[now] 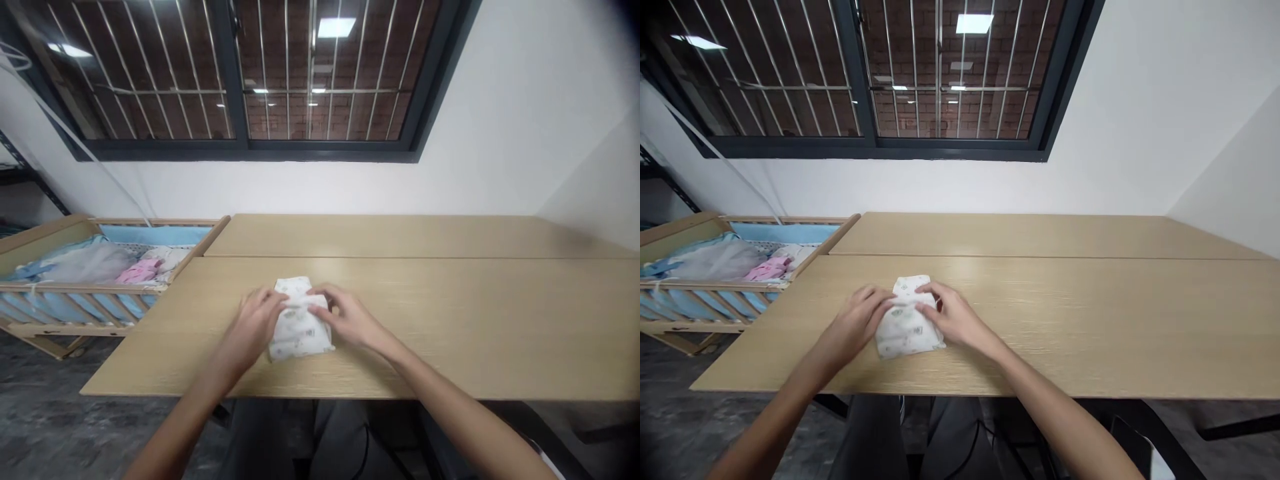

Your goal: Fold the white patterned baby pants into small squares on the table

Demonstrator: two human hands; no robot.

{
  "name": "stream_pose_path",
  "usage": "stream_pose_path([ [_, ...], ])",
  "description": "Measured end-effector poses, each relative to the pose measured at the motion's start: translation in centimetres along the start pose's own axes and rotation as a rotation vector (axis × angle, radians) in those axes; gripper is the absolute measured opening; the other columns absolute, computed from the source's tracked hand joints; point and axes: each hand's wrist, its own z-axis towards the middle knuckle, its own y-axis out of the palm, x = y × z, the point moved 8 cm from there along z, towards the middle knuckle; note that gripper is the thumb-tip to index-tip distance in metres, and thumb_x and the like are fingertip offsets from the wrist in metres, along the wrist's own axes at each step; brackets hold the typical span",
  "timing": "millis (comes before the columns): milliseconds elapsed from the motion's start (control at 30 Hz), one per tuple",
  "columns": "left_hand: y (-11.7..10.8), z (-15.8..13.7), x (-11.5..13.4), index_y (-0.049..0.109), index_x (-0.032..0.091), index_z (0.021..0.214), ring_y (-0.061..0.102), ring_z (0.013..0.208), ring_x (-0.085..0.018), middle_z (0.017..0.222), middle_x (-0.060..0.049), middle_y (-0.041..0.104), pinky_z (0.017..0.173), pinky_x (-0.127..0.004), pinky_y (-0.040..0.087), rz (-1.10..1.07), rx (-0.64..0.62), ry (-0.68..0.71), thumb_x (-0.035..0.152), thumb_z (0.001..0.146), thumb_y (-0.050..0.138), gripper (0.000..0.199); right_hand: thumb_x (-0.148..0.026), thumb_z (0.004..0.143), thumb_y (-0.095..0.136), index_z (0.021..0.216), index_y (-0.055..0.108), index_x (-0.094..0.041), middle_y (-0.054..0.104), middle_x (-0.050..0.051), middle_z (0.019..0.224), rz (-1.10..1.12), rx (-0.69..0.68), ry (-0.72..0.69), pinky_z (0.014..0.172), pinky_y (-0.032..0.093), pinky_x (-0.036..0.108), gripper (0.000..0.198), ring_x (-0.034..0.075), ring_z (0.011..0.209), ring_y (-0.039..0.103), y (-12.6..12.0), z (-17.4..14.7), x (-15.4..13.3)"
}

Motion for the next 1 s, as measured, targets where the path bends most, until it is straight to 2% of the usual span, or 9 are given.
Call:
stream_pose_path([
  [133, 3.5, 6.9, -4.4, 0.065, 0.018, 0.109, 0.059, 0.109, -0.023, 0.109, -0.009, 0.066, 0.101, -0.039, 0.044, 0.062, -0.105, -0.108, 0.021, 0.101, 0.043, 0.023, -0.035, 0.086, 0.066, 0.116, 0.059, -0.019, 0.063, 0.0, 0.085, -0.021, 0.117, 0.109, 0.069, 0.048, 0.029, 0.035, 0.017, 0.074, 0.057, 0.6, 6.4, 6.9],
  [267, 6.0, 8.8, -5.7, 0.063, 0.013, 0.113, 0.056, 0.114, -0.026, 0.118, -0.015, 0.063, 0.1, -0.04, 0.043, 0.111, -0.091, -0.164, 0.016, 0.1, 0.042, 0.025, -0.028, 0.085, 0.065, 0.116, 0.058, -0.018, 0.064, 0.002, 0.086, -0.168, 0.06, 0.246, 0.077, 0.051, 0.033, 0.033, 0.02, 0.08, 0.061, 2.1, 9.6, 12.0],
  [367, 7.1, 5.8, -3.9, 0.056, 0.01, 0.127, 0.052, 0.12, -0.03, 0.133, -0.021, 0.054, 0.102, -0.044, 0.041, 0.169, -0.049, -0.214, 0.02, 0.1, 0.044, 0.031, -0.027, 0.087, 0.063, 0.122, 0.057, -0.016, 0.064, 0.012, 0.114, -0.245, 0.046, 0.247, 0.095, 0.05, 0.04, 0.037, 0.025, 0.105, 0.061, 2.3, 9.7, 12.4],
  [467, 8.1, 0.1, -0.1, 0.055, 0.009, 0.132, 0.053, 0.12, -0.034, 0.138, -0.023, 0.053, 0.1, -0.048, 0.043, 0.269, 0.012, -0.207, 0.03, 0.1, 0.046, 0.039, -0.032, 0.097, 0.054, 0.137, 0.051, -0.016, 0.053, 0.017, 0.14, -0.283, 0.009, 0.023, 0.113, 0.037, 0.045, 0.044, 0.028, 0.132, 0.049, 2.8, 8.3, 8.8],
  [567, 9.6, -5.1, 3.0, 0.054, 0.009, 0.136, 0.051, 0.126, -0.038, 0.14, -0.023, 0.054, 0.1, -0.052, 0.044, 0.388, 0.071, -0.184, 0.04, 0.1, 0.046, 0.048, -0.042, 0.102, 0.048, 0.151, 0.042, -0.019, 0.039, 0.014, 0.158, -0.261, -0.28, -0.251, 0.121, 0.027, 0.046, 0.054, 0.028, 0.146, 0.036, 6.0, 5.2, 3.6],
  [667, 11.2, -7.7, 3.7, 0.061, 0.007, 0.129, 0.052, 0.127, -0.039, 0.132, -0.023, 0.06, 0.102, -0.054, 0.044, 0.422, 0.073, -0.169, 0.045, 0.099, 0.046, 0.05, -0.049, 0.105, 0.04, 0.157, 0.036, -0.024, 0.028, 0.008, 0.165, -0.221, -0.588, -0.381, 0.124, 0.023, 0.042, 0.057, 0.025, 0.151, 0.029, 9.6, 1.9, 0.9],
  [800, 11.6, -7.9, 3.2, 0.062, 0.009, 0.131, 0.051, 0.131, -0.038, 0.136, -0.022, 0.06, 0.106, -0.054, 0.043, 0.41, 0.085, -0.174, 0.043, 0.1, 0.047, 0.049, -0.052, 0.106, 0.03, 0.158, 0.033, -0.028, 0.024, 0.004, 0.166, -0.284, -0.715, -0.342, 0.126, 0.013, 0.044, 0.057, 0.023, 0.154, 0.02, 11.6, 1.9, 2.9],
  [900, 10.9, -7.5, 3.4, 0.057, 0.012, 0.139, 0.045, 0.138, -0.038, 0.147, -0.02, 0.051, 0.109, -0.052, 0.042, 0.417, 0.089, -0.201, 0.041, 0.1, 0.047, 0.05, -0.053, 0.106, 0.033, 0.159, 0.029, -0.027, 0.018, 0.002, 0.167, -0.372, -0.654, -0.266, 0.127, 0.006, 0.046, 0.06, 0.024, 0.155, 0.014, 10.7, 4.9, 6.3],
  [1000, 10.3, -7.3, 3.6, 0.056, 0.013, 0.14, 0.047, 0.137, -0.036, 0.148, -0.019, 0.051, 0.109, -0.051, 0.043, 0.438, 0.094, -0.215, 0.033, 0.101, 0.046, 0.045, -0.051, 0.106, 0.031, 0.16, 0.027, -0.028, 0.019, 0.001, 0.167, -0.419, -0.563, -0.227, 0.127, 0.006, 0.044, 0.059, 0.023, 0.156, 0.013, 9.4, 7.7, 8.7],
])
